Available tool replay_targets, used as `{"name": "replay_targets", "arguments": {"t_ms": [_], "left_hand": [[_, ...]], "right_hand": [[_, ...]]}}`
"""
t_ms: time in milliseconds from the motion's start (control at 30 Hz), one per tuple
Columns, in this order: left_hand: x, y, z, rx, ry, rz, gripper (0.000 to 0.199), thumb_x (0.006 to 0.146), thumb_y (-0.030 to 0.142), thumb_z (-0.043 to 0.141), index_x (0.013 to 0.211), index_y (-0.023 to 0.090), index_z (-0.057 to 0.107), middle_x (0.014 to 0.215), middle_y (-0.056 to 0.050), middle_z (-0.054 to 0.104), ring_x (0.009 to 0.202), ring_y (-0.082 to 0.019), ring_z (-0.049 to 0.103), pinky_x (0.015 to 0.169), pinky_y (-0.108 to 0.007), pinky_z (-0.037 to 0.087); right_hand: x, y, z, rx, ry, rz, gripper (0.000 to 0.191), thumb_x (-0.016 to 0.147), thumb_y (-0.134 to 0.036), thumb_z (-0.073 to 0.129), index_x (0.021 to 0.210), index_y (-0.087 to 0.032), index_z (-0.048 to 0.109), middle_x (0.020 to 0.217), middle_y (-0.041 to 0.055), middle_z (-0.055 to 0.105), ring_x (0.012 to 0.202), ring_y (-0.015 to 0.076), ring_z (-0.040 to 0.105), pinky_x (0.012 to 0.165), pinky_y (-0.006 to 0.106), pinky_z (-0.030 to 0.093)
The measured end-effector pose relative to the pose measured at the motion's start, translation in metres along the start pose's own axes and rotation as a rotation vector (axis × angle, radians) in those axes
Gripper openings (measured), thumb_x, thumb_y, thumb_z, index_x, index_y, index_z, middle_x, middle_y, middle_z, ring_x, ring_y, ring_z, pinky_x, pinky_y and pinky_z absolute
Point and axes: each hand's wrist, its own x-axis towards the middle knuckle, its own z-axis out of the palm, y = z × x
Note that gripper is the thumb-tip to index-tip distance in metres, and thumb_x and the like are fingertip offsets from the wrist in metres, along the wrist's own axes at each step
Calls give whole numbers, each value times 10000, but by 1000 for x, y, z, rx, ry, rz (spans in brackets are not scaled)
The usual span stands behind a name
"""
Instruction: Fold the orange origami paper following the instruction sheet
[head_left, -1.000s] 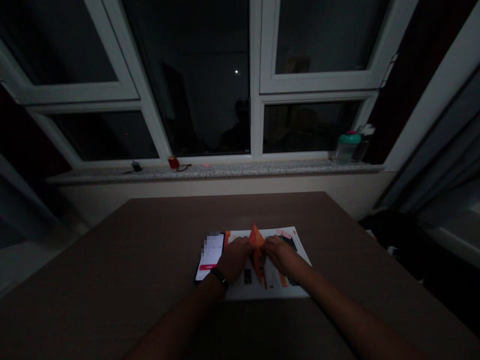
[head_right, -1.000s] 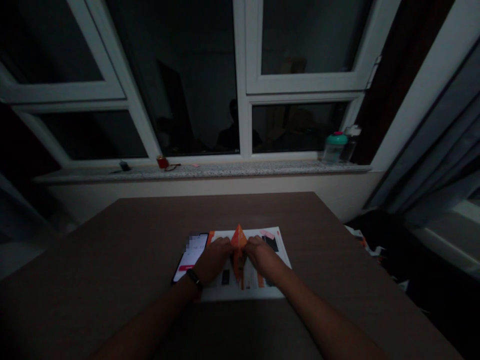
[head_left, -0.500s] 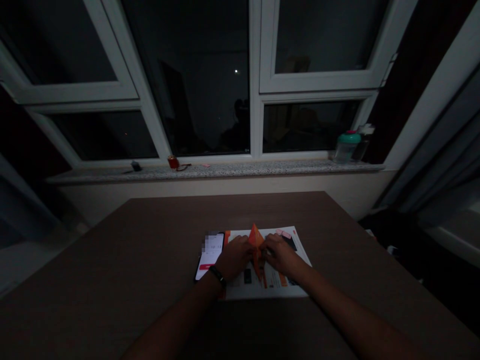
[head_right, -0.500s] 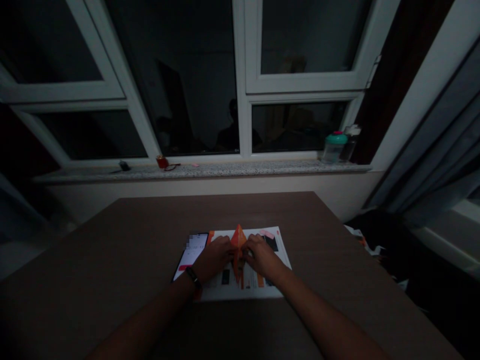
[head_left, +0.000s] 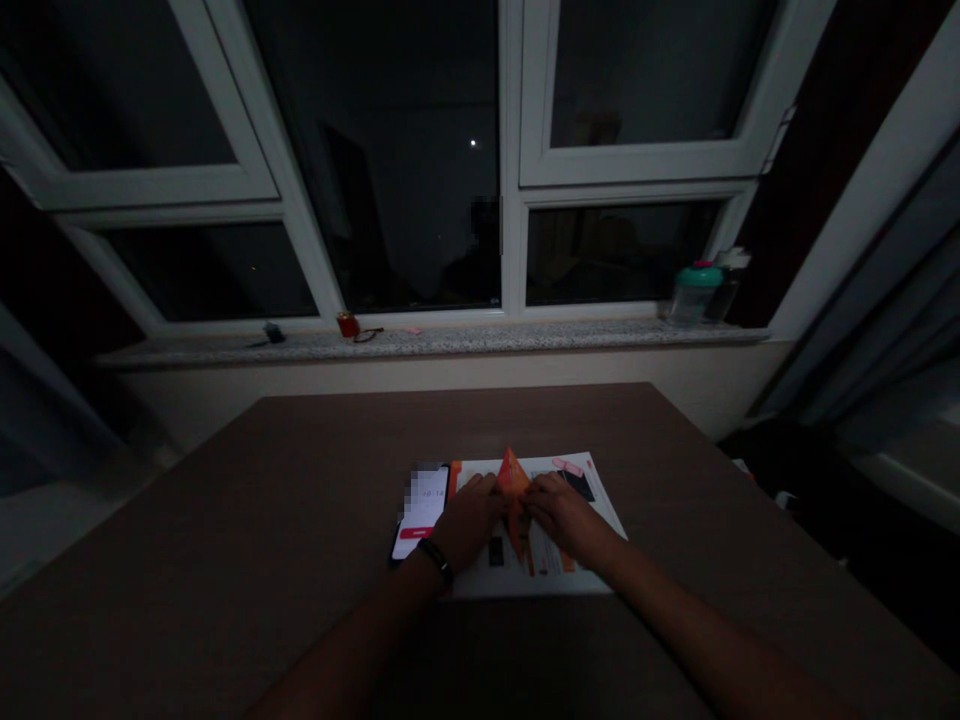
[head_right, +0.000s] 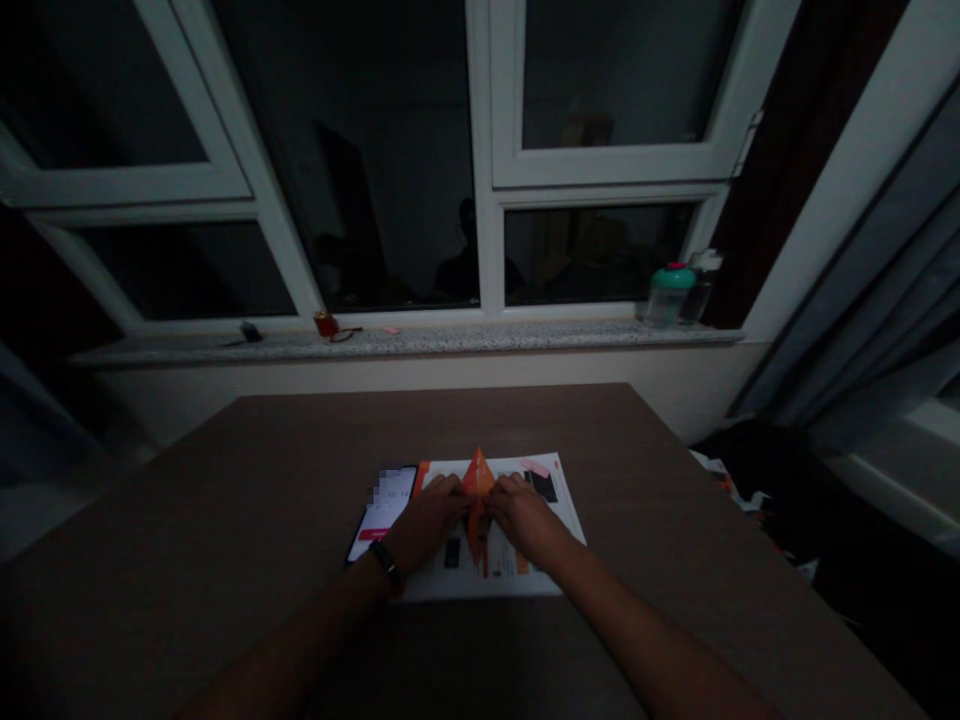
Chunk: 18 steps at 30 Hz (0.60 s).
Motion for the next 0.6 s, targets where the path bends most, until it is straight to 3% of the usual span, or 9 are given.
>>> {"name": "replay_targets", "arguments": {"t_ms": [167, 600], "left_hand": [[3, -7, 3, -37, 16, -15, 292, 983, 112, 431, 1041, 217, 697, 980, -45, 569, 956, -194, 500, 806, -296, 419], [2, -2, -2, -21, -16, -16, 294, 964, 113, 424, 1030, 207, 695, 1004, -57, 566, 964, -202, 501, 819, -315, 429]], "right_hand": [[8, 8, 6, 43, 46, 45, 318, 889, 0, 455, 947, -168, 720, 907, 64, 612, 915, 198, 546, 842, 314, 434], [4, 5, 6, 9, 55, 5, 228, 889, -56, 505, 875, -166, 705, 895, 59, 584, 906, 210, 513, 820, 315, 417]]}}
